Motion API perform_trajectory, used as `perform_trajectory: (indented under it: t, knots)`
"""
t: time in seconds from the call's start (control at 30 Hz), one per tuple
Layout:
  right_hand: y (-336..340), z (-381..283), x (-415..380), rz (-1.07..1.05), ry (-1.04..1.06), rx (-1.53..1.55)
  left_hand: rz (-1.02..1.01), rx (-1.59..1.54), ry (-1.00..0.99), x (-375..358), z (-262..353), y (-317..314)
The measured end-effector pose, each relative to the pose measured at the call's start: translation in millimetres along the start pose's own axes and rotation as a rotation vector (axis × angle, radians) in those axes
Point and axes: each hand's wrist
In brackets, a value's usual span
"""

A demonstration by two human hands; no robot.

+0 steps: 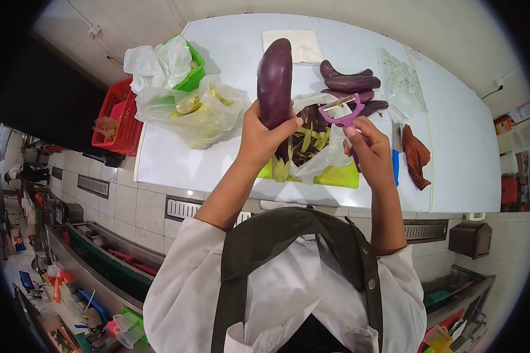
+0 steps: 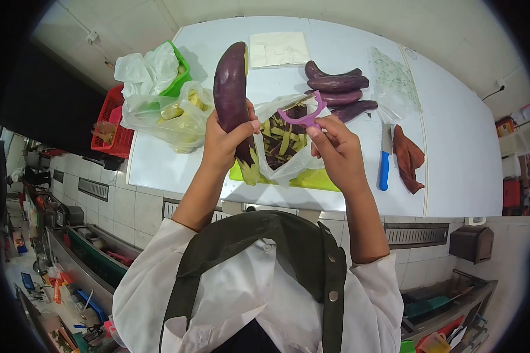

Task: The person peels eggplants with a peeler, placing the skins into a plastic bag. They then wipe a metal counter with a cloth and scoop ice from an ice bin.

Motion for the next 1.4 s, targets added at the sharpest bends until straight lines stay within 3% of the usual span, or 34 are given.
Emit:
perform_trajectory:
  t: [0.2,0.3,0.4,0.53,0.7,0.8,1.1,1.2,1.3,1.4]
  knots:
    - [-10.9,-0.5,-11.1,0.003,0.229,-0.085,-0.057,0.133,-0.104,-6.6,16.9,-9.9]
    - [-13.1,0.5,-14.5,-0.071,0.214,-0.099,-0.17,0.029,-0.09,0.5,19.2,-9.6]
    - [-11.6,-7.0,-21.5,-0.165,-0.084,0.149,-0.414,-0.367,0.253,11.3,22.2,-0.9]
    - [-11.8,-10.5,-23.7,-0.244,-0.168,0.251,-0.524,-0.556,0.457,8.9,7.9,7.8]
    - [-13.0,-6.3,-24.0,-0.265,-0.197,0.285,-0.567,-0.571,0.508,1.5,6.5,12.8]
    - [-13.3,-6.8,-23.9,-0.279,-0.197,0.3,-0.457,-0.516,0.532,-5.2,10.9,7.9]
    - [-14.5,-7.8,-22.2,-0.278,-0.214,0.283,-0.589,-0.694,0.554,0.0,-6.5,14.1]
    - [-14.0,-8.3,-21.4,-0.295,-0.236,0.299,-0.463,-0.672,0.576,-2.4,-10.4,12.6]
    - [-14.3,-5.6,-20.9,-0.293,-0.239,0.294,-0.575,-0.697,0.615,-0.5,-10.8,14.5]
    - [-14.5,-5.2,-20.6,-0.291,-0.253,0.314,-0.546,-0.7,0.614,-3.4,-12.4,13.6]
Point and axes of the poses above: each hand's wrist, its own x-axis towards the middle knuckle, its own y-axis out of the back of the hand, z = x × y, and after that the axes turned 11 degrees about z, right-handed
